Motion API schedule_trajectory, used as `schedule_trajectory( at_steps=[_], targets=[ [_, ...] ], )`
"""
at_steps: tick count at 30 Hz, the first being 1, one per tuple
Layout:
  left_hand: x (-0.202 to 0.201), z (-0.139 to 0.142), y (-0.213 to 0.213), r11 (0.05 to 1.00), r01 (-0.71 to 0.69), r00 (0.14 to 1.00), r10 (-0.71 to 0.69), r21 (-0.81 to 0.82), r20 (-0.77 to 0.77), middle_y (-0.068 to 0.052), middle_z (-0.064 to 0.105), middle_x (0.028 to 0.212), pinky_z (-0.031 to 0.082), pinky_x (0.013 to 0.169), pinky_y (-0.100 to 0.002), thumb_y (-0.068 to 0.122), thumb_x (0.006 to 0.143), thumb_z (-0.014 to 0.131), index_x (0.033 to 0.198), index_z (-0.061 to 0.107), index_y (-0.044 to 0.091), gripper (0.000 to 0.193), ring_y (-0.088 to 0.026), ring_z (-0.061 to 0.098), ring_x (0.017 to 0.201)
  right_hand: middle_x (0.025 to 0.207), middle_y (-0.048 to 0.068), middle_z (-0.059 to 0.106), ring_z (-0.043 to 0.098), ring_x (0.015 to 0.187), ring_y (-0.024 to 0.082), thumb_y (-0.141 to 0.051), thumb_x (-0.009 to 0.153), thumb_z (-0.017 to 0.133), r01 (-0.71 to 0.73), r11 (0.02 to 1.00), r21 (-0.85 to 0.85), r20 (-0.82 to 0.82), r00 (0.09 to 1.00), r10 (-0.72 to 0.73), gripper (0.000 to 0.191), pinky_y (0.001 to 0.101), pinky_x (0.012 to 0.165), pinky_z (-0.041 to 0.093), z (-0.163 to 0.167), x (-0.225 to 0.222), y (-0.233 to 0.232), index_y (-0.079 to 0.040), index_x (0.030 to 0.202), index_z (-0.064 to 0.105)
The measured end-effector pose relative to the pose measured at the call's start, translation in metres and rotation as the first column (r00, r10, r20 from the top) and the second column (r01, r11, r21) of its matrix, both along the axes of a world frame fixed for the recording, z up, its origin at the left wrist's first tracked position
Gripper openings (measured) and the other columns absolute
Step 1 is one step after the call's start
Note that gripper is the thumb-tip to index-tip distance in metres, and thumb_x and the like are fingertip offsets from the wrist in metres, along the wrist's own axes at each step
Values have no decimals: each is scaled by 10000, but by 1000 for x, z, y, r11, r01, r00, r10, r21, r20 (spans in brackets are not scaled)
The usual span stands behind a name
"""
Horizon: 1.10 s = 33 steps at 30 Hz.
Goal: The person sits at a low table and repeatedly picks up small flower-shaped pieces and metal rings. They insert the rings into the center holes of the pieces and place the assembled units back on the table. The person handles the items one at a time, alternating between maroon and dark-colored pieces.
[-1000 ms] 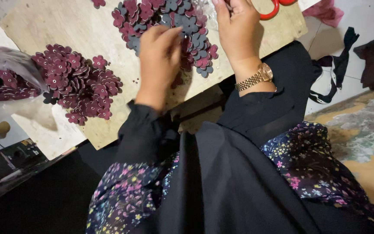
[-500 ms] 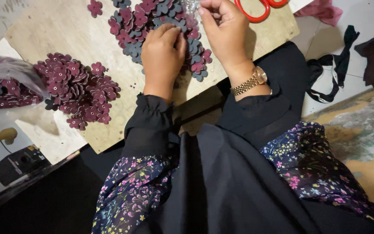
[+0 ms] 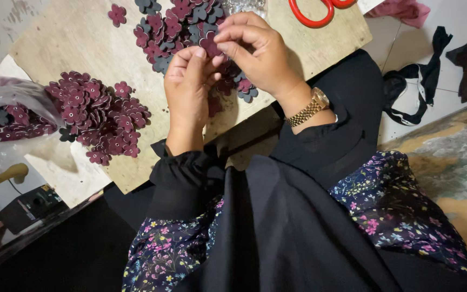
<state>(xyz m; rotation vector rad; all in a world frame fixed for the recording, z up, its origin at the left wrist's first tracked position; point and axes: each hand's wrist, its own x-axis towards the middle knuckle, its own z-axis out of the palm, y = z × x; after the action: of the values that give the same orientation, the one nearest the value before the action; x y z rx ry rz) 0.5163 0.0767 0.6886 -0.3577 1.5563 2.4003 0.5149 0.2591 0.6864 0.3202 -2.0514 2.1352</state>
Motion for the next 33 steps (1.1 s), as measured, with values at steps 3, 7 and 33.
schedule_trajectory(
  at_steps=[3, 7, 33],
  targets=[
    [2, 9, 6, 999, 28, 999, -28, 28, -26, -55, 735, 1033, 582, 774, -279, 152, 1045, 646, 1159, 607, 25, 175, -169, 748, 961, 1177, 42, 648, 704, 997, 119, -66, 993, 698, -27, 998, -61, 98, 995, 33, 75, 247, 904, 577, 1, 0, -1, -40, 1056, 729],
    [3, 15, 9, 998, 59, 996, -61, -37, -69, -35, 741, 1089, 575, 807, -267, 111, 1004, 669, 1241, 619, 31, 255, -134, 725, 956, 1189, 91, 678, 678, 1128, 154, -21, 1039, 732, -4, 998, 68, -76, 997, 10, 76, 274, 974, 564, -1, 0, 3, -7, 1112, 748],
    [8, 5, -39, 933, 54, 955, -152, -355, -255, -24, 690, 1027, 521, 852, -231, 14, 1048, 655, 1151, 680, -24, 113, -81, 633, 936, 1038, 3, 729, 675, 863, 62, -76, 1057, 661, 236, 950, 204, 52, 967, -251, 117, 230, 764, 549, -5, -9, 20, -51, 1160, 711]
  ],
)
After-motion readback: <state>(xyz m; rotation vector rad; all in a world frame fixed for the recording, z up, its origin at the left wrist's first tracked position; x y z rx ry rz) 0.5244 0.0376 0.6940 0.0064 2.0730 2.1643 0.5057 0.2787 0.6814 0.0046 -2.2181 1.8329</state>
